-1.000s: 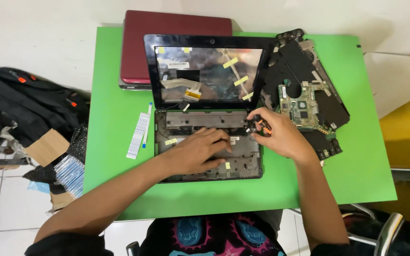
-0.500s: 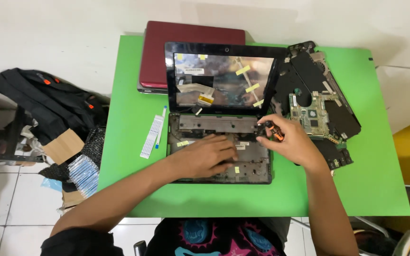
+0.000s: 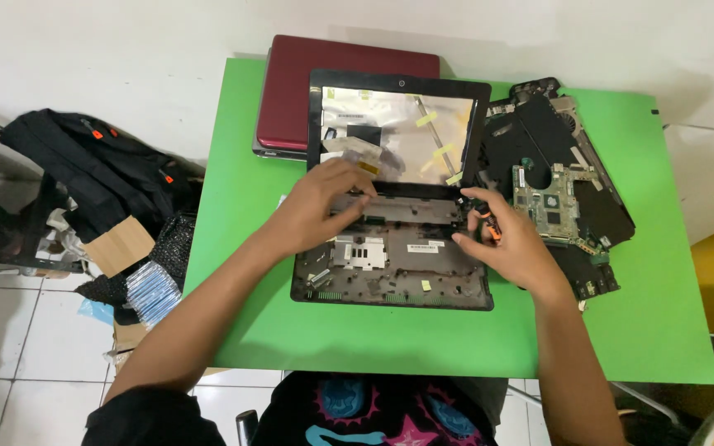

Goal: Disassembling a laptop by removing screws and internal components like the keyboard and motherboard

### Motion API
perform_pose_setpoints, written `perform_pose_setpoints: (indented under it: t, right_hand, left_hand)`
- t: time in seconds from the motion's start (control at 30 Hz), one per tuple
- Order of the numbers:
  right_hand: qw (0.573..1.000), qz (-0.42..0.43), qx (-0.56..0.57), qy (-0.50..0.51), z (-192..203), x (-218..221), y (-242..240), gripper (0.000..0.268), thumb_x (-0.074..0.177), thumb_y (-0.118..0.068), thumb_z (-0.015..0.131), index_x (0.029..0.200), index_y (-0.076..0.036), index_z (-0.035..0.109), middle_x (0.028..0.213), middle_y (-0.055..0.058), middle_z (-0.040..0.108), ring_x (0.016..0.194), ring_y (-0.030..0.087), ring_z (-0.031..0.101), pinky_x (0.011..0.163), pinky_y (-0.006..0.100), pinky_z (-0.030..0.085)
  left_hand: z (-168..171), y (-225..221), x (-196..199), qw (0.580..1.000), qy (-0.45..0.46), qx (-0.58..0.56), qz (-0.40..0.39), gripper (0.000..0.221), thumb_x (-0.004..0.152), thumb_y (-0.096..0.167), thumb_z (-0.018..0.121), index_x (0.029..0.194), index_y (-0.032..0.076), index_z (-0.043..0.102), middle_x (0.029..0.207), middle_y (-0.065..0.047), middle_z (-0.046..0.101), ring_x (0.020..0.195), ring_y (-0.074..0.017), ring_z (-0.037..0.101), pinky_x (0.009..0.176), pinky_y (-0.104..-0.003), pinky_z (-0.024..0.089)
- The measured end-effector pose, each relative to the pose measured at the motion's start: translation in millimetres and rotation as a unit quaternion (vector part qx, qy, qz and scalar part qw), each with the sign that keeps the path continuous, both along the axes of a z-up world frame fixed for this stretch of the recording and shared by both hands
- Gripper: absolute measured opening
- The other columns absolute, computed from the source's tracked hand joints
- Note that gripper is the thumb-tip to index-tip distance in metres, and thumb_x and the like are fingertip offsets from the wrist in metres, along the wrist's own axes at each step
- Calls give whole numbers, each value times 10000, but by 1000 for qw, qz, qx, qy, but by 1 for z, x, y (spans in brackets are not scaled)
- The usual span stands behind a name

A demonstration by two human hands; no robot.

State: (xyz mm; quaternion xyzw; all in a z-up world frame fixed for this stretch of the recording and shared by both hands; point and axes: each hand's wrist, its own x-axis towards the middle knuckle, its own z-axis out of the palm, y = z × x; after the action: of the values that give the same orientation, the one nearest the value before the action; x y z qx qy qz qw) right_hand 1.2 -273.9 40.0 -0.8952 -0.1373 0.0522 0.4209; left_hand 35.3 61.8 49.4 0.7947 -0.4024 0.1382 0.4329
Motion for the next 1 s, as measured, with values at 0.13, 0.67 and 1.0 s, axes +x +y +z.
perform_pose_setpoints:
  t: [0.13, 0.67, 1.0]
  right_hand:
    - [1000, -7, 20, -18, -1, 0, -2, 600, 866, -4, 746, 1432, -73, 559, 915, 140, 700, 552, 211, 601, 525, 350, 485]
    - [915, 256, -292, 113, 31, -31, 42, 982, 684, -513, 927, 1503, -326, 417, 1541, -34, 321, 901, 247, 635, 715, 395, 491]
    - [949, 222, -223, 24, -3, -41, 30, 867, 642, -328, 845, 1453, -371, 544, 1595, -141, 452, 943, 138, 704, 659, 372, 498]
  left_hand:
    - [-10, 1, 8, 999, 5, -12, 43, 95, 958, 150, 690, 1048, 118, 692, 1040, -90, 685, 1021, -356, 640, 896, -461, 508]
    - [6, -22, 115, 932, -158, 221, 242, 661, 918, 328, 791, 1437, 49, 492, 1365, -94, 548, 1278, -301, 435, 1038, -490, 287]
    - [69, -41, 10, 915, -257, 126, 286, 297, 884, 30, 763, 1134, 98, 619, 1013, -33, 698, 904, -238, 564, 860, -389, 307]
